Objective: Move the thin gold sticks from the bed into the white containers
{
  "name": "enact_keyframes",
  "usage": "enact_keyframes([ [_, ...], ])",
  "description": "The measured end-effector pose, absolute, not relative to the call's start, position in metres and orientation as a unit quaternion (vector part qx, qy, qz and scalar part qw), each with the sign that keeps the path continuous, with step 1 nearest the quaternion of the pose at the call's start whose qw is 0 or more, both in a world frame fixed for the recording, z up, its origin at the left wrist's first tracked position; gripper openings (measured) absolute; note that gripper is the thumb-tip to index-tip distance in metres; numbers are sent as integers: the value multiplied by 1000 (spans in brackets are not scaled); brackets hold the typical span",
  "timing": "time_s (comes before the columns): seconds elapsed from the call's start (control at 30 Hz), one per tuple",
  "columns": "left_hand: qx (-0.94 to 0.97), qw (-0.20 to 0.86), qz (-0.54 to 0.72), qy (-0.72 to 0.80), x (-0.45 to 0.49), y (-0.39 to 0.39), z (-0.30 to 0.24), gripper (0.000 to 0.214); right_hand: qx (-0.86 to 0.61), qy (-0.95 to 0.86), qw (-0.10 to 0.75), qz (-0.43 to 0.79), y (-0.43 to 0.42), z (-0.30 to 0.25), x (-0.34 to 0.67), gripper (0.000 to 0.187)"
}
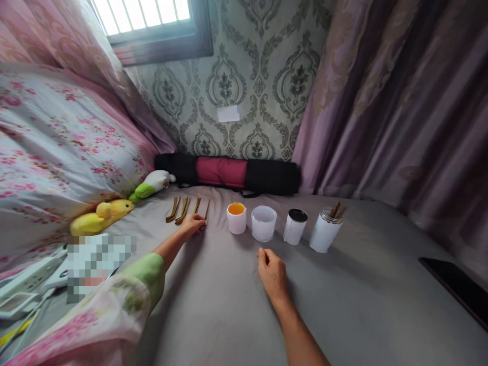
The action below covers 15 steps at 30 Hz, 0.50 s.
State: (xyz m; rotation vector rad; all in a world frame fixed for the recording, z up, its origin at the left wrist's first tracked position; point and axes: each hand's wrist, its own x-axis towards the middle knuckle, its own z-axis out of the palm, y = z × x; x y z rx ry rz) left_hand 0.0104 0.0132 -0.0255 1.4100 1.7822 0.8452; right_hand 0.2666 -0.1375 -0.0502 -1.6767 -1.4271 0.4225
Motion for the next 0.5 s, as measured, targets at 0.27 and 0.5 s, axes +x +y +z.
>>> enact_keyframes([
  [0.27, 420, 509, 460, 594, 22, -7, -21, 6, -676, -574, 433, 162, -138, -48, 266, 43],
  [0.5, 337, 583, 518, 527, 30, -31, -24, 9, -672, -578, 434, 163, -138, -50, 266, 46],
])
